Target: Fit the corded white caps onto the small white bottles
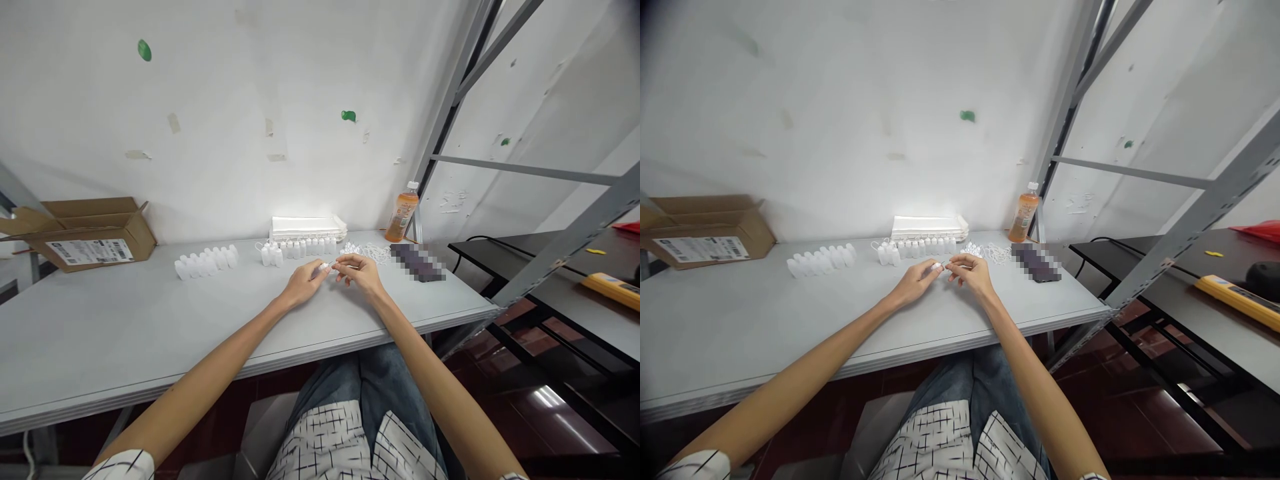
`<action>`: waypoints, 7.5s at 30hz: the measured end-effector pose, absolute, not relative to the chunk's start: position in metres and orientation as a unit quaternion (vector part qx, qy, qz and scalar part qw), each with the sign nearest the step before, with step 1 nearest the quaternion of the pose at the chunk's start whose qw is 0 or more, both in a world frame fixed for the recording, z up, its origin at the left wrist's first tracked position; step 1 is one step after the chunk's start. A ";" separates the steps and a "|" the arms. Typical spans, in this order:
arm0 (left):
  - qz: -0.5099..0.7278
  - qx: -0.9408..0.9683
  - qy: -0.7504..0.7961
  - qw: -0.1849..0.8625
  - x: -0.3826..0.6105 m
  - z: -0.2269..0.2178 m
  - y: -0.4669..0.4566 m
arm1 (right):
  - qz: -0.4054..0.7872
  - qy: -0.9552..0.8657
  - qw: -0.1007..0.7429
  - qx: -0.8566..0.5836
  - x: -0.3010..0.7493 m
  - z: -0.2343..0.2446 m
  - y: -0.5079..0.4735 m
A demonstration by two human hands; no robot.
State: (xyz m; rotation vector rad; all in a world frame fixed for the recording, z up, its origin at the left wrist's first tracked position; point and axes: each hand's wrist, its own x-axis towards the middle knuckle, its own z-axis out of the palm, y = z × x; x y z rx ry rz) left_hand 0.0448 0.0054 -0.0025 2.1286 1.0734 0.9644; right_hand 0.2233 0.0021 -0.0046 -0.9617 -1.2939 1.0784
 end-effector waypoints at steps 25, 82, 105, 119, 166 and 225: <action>0.352 0.788 0.412 0.293 0.043 -0.002 0.008 | 0.465 -0.588 0.537 -0.387 0.227 -0.006 0.001; 0.426 0.615 0.662 -0.037 -0.204 0.064 -0.002 | 0.086 -0.643 0.598 -0.470 0.130 0.008 0.066; 0.251 0.731 0.603 -0.198 -0.174 0.019 0.024 | 0.037 -0.738 0.468 -0.485 0.117 -0.004 0.072; 0.273 0.740 0.596 -0.150 -0.173 0.019 0.023 | 0.024 -0.744 0.445 -0.498 0.114 -0.002 0.069; 0.218 0.875 0.433 0.015 -0.004 -0.013 0.021 | -0.073 -0.553 0.305 -0.772 0.308 -0.025 0.054; 0.366 0.768 0.415 0.323 0.008 -0.010 0.019 | -0.106 -0.653 0.537 -0.524 0.243 -0.017 0.033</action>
